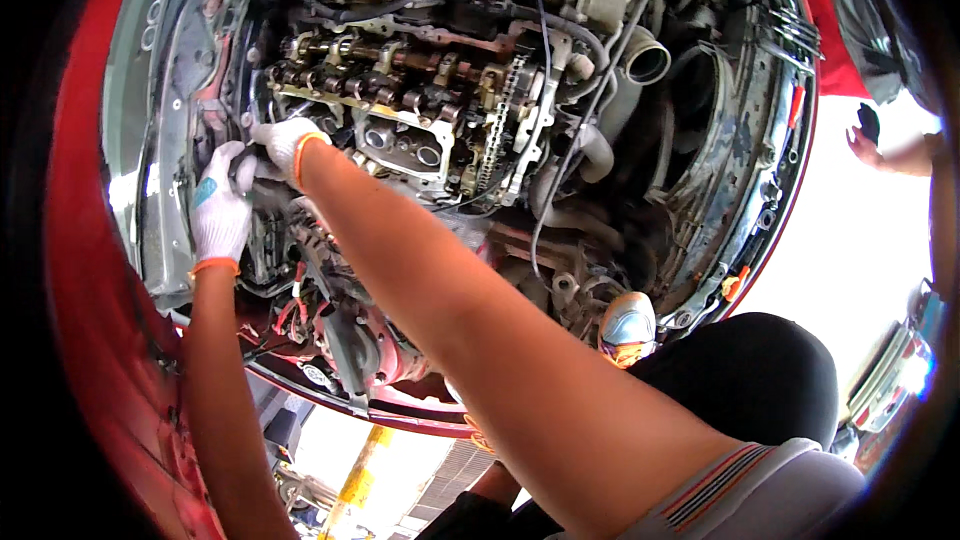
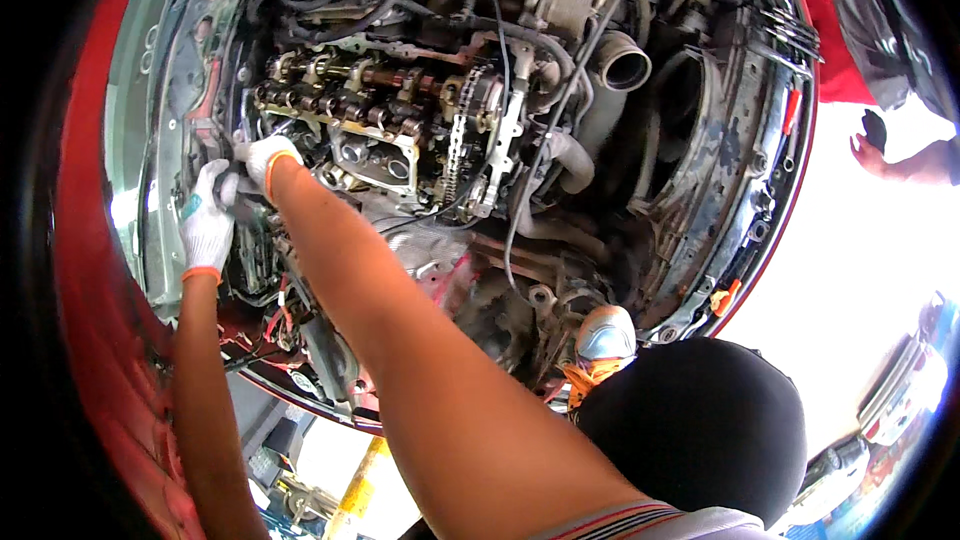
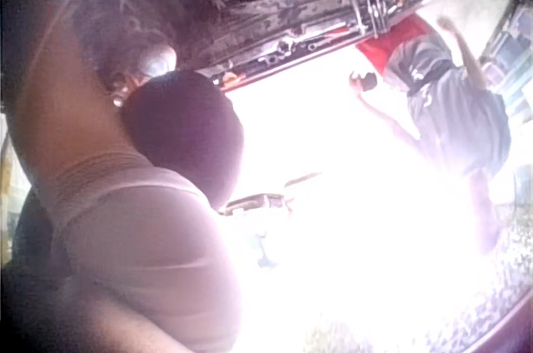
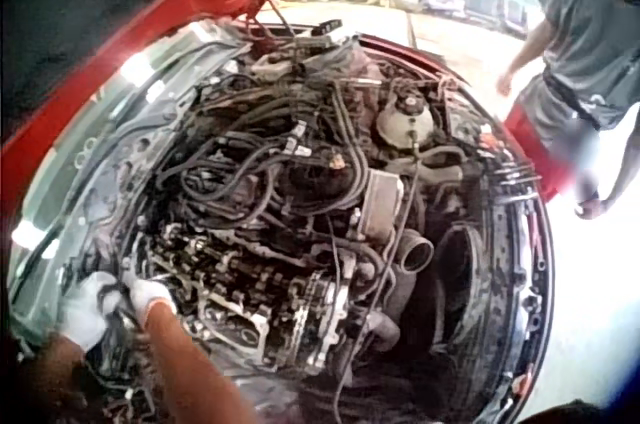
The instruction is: The person works on a car engine with the hood open, using a screwdriver to manipulate components within the engine bay. They remove a part and place it on the car's frame, then continue adjusting internal mechanisms with their gloved hands.
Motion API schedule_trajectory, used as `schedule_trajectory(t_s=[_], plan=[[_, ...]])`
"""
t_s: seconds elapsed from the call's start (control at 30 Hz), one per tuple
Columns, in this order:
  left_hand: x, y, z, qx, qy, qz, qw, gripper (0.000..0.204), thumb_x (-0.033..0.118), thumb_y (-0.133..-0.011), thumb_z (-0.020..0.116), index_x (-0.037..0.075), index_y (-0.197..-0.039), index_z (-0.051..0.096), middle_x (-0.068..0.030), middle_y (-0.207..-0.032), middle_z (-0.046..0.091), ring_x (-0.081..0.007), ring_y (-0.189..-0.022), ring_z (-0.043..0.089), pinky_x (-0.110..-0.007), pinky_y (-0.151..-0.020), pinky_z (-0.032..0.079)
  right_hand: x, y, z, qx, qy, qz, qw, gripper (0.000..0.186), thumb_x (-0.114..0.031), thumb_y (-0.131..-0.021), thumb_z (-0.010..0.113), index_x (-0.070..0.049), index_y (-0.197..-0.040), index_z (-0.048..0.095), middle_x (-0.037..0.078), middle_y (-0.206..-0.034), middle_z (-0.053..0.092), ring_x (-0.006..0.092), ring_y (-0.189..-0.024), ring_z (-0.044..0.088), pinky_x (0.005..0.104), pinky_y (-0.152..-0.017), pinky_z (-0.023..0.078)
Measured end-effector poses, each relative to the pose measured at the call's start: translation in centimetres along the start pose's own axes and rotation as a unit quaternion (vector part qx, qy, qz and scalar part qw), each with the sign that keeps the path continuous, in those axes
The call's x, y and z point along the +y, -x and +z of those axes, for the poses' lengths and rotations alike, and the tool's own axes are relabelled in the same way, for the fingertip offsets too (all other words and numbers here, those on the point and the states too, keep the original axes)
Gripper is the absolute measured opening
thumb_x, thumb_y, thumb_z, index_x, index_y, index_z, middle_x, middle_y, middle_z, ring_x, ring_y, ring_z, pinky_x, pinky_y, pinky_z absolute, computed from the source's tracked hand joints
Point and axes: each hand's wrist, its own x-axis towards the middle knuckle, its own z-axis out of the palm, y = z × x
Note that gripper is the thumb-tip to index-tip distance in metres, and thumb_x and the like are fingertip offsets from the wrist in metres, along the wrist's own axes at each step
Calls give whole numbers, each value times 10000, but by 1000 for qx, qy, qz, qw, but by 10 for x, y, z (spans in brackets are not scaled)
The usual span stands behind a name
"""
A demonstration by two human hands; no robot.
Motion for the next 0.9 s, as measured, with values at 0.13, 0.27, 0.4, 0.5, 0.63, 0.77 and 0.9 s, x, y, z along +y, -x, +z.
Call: schedule_trajectory(t_s=[0.13,0.27,0.4,0.5,0.63,0.77,0.9], plan=[[-4,-11,2,-30,545,-480,687,497,564,-985,473,124,-1148,635,10,-706,593,-105,-531,523,-248,-457,421,4,1,-1,-26,-46,15,998,103,-129,-869,684,-34,-907,672,68,-844,653,213,-754,641,361,-685,582],[11,0,3,15,-56,-41,997,345,354,-1007,517,68,-1155,642,-127,-885,661,-248,-885,650,-361,-791,516,3,10,-4,-10,-99,39,994,151,-186,-894,684,-38,-908,658,76,-845,660,211,-712,646,354,-662,585],[23,-5,-2,-22,241,-180,954,347,408,-992,552,80,-1043,652,-98,-813,636,-211,-726,632,-336,-656,513,4,-4,-2,-10,-70,21,997,119,-142,-882,680,-32,-922,660,75,-834,637,206,-711,644,353,-647,597],[10,-17,2,19,536,-535,653,408,519,-971,538,122,-1007,627,3,-703,584,-98,-518,538,-238,-454,427,9,-2,-2,-15,-122,15,992,109,-122,-881,664,-23,-922,643,81,-823,615,211,-717,624,358,-640,600],[15,-4,-5,-5,-118,117,986,402,366,-1020,482,-6,-1100,611,-157,-928,666,-371,-949,619,-387,-918,487,-4,18,0,-33,-116,35,992,182,-204,-906,676,-27,-901,636,100,-811,626,213,-709,631,389,-630,579],[33,-12,-2,-60,356,-351,864,342,405,-1007,517,89,-1085,620,-51,-836,646,-182,-653,627,-327,-589,527,2,-11,-12,-48,-59,-15,997,156,-167,-893,638,-47,-792,650,88,-726,634,203,-582,600,352,-537,504],[-2,-10,10,-38,286,-322,902,336,396,-1013,496,86,-1026,625,-61,-795,632,-181,-635,626,-318,-566,516,10,-8,0,-13,-88,2,996,168,-179,-909,652,-36,-821,648,82,-771,652,200,-688,640,352,-644,556]])
